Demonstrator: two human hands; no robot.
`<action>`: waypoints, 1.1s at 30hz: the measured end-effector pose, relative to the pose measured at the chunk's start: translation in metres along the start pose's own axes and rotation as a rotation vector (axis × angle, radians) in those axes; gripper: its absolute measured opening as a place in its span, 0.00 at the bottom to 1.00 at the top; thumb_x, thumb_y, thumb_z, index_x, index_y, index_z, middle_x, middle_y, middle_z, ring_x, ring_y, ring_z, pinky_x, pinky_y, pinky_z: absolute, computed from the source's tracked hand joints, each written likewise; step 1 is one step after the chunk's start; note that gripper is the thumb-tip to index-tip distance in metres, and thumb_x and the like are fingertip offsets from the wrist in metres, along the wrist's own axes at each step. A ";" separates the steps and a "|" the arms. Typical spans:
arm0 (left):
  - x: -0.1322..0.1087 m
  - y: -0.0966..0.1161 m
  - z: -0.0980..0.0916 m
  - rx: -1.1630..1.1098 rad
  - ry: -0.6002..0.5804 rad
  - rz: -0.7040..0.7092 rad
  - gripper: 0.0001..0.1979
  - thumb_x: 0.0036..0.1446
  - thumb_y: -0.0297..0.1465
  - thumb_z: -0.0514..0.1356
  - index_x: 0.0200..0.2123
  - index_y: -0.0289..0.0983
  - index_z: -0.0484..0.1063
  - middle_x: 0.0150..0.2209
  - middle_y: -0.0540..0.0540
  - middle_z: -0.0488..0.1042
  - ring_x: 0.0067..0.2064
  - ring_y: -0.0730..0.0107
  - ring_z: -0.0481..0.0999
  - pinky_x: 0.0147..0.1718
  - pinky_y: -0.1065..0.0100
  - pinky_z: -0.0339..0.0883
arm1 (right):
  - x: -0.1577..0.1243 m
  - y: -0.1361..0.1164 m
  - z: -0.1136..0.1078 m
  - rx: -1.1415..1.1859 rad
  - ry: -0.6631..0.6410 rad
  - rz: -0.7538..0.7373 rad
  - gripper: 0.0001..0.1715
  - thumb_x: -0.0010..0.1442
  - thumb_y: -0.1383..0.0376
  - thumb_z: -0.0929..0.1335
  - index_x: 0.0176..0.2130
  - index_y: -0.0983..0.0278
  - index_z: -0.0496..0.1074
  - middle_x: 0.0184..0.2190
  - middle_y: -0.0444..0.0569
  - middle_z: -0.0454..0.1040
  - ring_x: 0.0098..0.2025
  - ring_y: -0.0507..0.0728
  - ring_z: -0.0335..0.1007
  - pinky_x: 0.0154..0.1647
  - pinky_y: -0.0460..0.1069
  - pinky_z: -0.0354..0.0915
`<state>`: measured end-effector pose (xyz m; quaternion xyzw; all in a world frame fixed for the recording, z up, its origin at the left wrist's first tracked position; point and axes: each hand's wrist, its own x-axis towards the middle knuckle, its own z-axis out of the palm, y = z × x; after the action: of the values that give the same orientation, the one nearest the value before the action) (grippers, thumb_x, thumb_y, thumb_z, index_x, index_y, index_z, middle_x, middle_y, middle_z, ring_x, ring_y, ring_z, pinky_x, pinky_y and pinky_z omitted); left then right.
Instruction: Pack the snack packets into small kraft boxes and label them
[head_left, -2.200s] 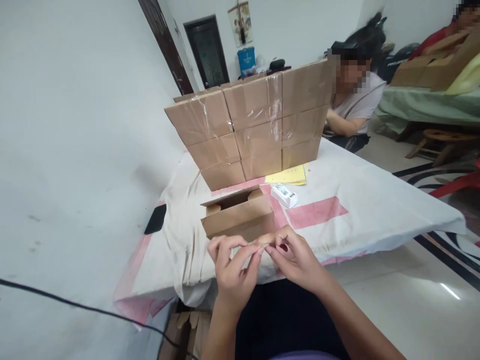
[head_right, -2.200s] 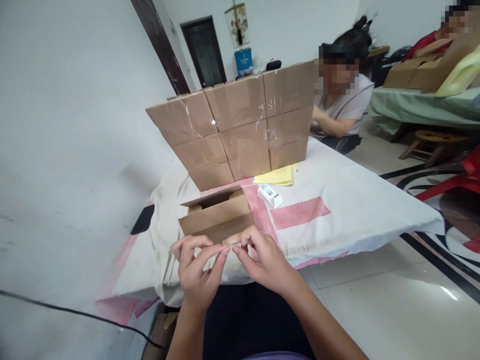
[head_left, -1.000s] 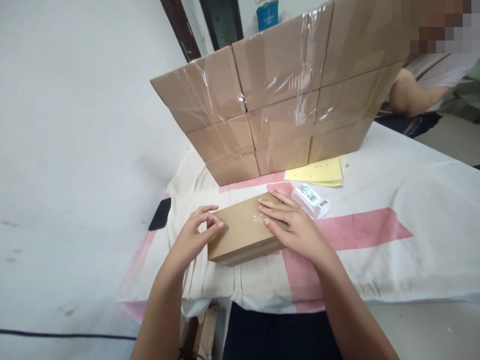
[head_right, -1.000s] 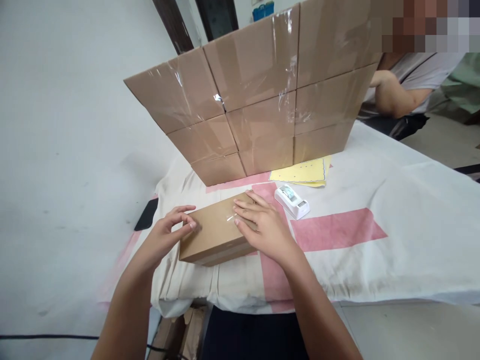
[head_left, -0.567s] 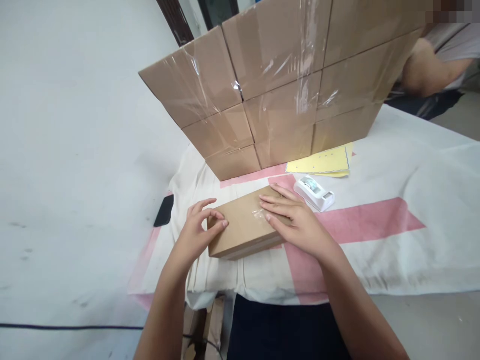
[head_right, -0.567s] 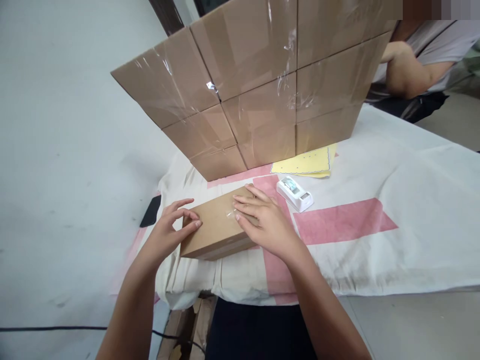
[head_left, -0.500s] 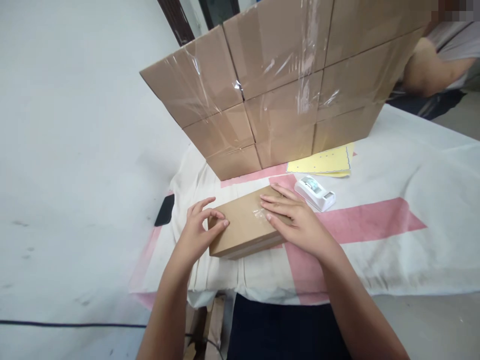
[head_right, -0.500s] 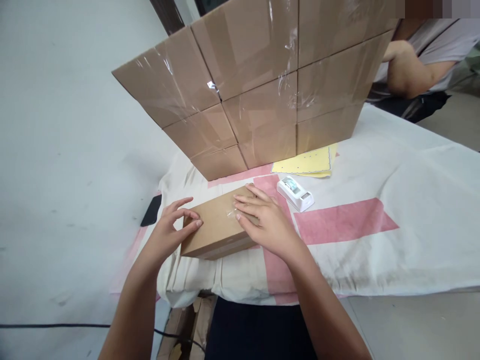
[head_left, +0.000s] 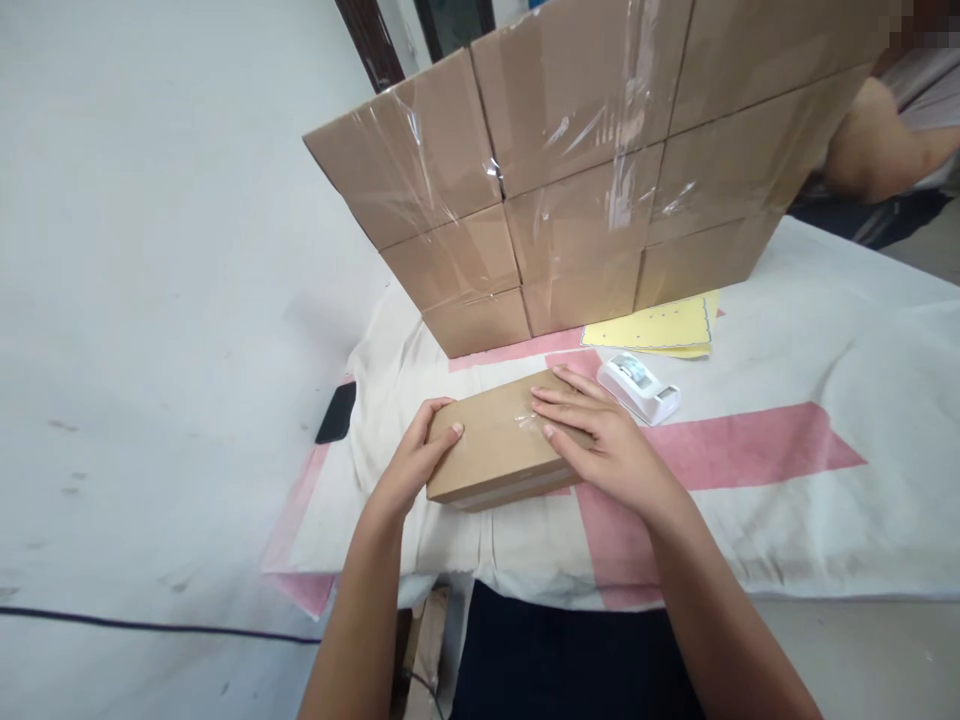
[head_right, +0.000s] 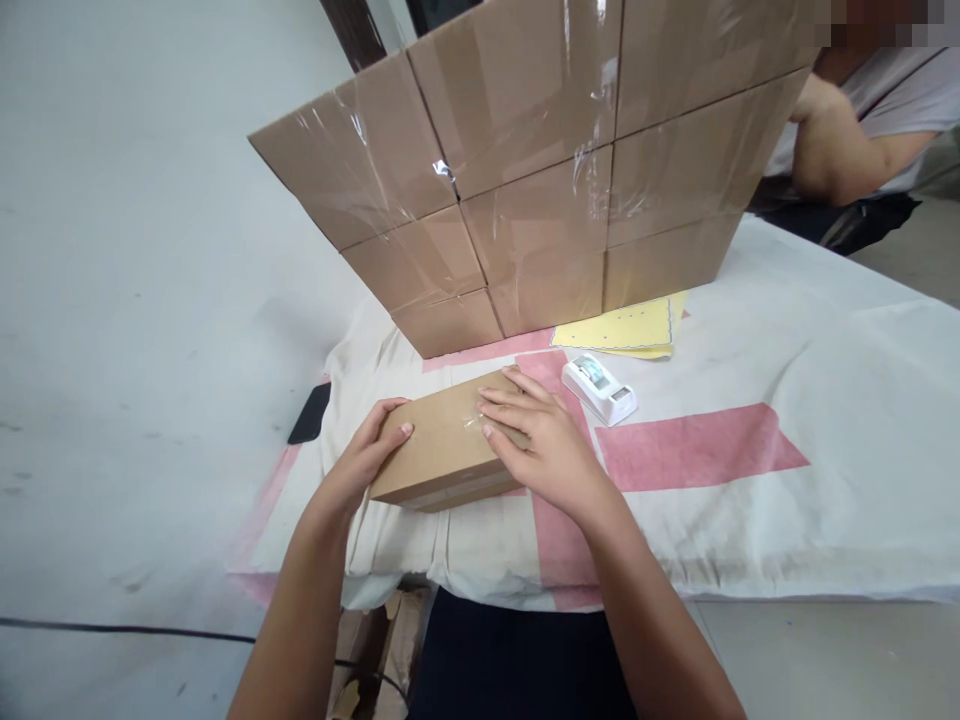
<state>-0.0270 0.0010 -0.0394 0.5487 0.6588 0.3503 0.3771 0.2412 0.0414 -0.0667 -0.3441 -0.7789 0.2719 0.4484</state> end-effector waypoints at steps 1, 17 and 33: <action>-0.001 0.000 -0.001 0.007 -0.023 0.000 0.23 0.60 0.48 0.61 0.54 0.44 0.66 0.55 0.46 0.72 0.55 0.57 0.74 0.50 0.62 0.71 | 0.000 0.000 0.001 0.003 0.011 -0.003 0.19 0.68 0.64 0.68 0.56 0.55 0.80 0.59 0.46 0.78 0.73 0.68 0.58 0.70 0.71 0.61; 0.000 -0.008 -0.003 -0.101 -0.017 -0.035 0.29 0.55 0.49 0.66 0.56 0.45 0.64 0.55 0.45 0.70 0.55 0.55 0.73 0.51 0.62 0.69 | -0.001 0.030 0.013 0.243 0.245 -0.109 0.14 0.68 0.54 0.67 0.42 0.58 0.80 0.51 0.54 0.82 0.64 0.66 0.71 0.68 0.69 0.63; 0.002 -0.005 0.005 0.018 0.150 -0.119 0.36 0.47 0.59 0.65 0.54 0.45 0.68 0.53 0.44 0.75 0.51 0.48 0.76 0.44 0.57 0.73 | 0.006 0.056 0.013 0.613 0.038 0.097 0.45 0.57 0.36 0.71 0.65 0.55 0.68 0.73 0.55 0.58 0.76 0.67 0.50 0.74 0.60 0.50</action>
<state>-0.0252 0.0024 -0.0465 0.4842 0.7198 0.3614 0.3418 0.2440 0.0790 -0.1101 -0.2348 -0.6346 0.5087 0.5324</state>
